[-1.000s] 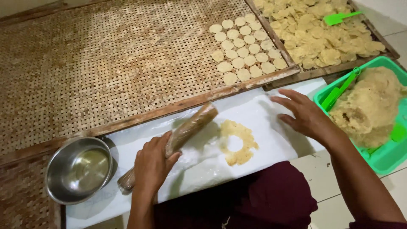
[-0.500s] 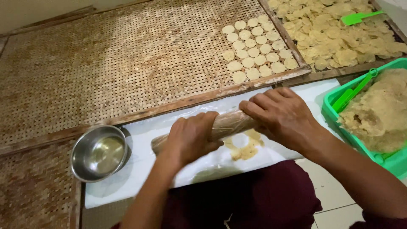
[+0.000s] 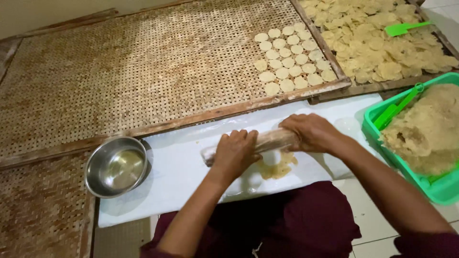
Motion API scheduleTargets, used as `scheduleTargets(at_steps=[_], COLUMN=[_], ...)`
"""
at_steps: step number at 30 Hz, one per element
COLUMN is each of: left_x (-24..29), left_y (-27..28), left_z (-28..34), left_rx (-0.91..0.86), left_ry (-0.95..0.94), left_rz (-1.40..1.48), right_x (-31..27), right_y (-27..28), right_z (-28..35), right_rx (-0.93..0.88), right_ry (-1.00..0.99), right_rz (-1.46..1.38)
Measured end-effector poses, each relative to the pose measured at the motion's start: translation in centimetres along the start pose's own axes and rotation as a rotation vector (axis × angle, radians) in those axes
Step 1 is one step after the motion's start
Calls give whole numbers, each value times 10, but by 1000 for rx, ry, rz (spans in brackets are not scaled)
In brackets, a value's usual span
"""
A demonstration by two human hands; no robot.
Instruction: Rolling out dough and cutting small circular shapes using a mold, then placing them onto a bamboo drying tray.
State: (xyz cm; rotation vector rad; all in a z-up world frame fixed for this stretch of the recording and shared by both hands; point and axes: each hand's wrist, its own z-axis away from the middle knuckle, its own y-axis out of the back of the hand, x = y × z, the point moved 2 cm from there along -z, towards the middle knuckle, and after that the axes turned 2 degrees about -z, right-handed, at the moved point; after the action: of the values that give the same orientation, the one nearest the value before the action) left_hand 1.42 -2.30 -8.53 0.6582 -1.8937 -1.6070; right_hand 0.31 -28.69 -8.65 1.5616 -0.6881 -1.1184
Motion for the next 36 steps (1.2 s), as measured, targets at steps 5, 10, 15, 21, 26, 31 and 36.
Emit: scheduleTargets(at_steps=[5,10,15,21,26,31,36], left_x=[-3,-12,-39,-47,-26,-1,18], left_y=[-29,-30,-21,-40,-50,-52,-49], left_z=[5,-8,-43,-49,-28,0,24], left_rx=[-170,-170,64,-6,127,141,188], left_ry=[93,162,305,305,268,251,102], left_rz=[110,74,-45,-25,-72,-106,-45], right_x=[-24,-13,5,14,3,-18,-20], right_y=[-10,-22,-24,-37,-42,-41,-51], right_z=[5,-22,-47,-53,-31,-5,22], right_rx=[-44,0,168,192,195,232,358], right_ry=[-56,-114,-235,-239,-244,-248,-193], right_rz=[-55,67,119,191,200,222,227])
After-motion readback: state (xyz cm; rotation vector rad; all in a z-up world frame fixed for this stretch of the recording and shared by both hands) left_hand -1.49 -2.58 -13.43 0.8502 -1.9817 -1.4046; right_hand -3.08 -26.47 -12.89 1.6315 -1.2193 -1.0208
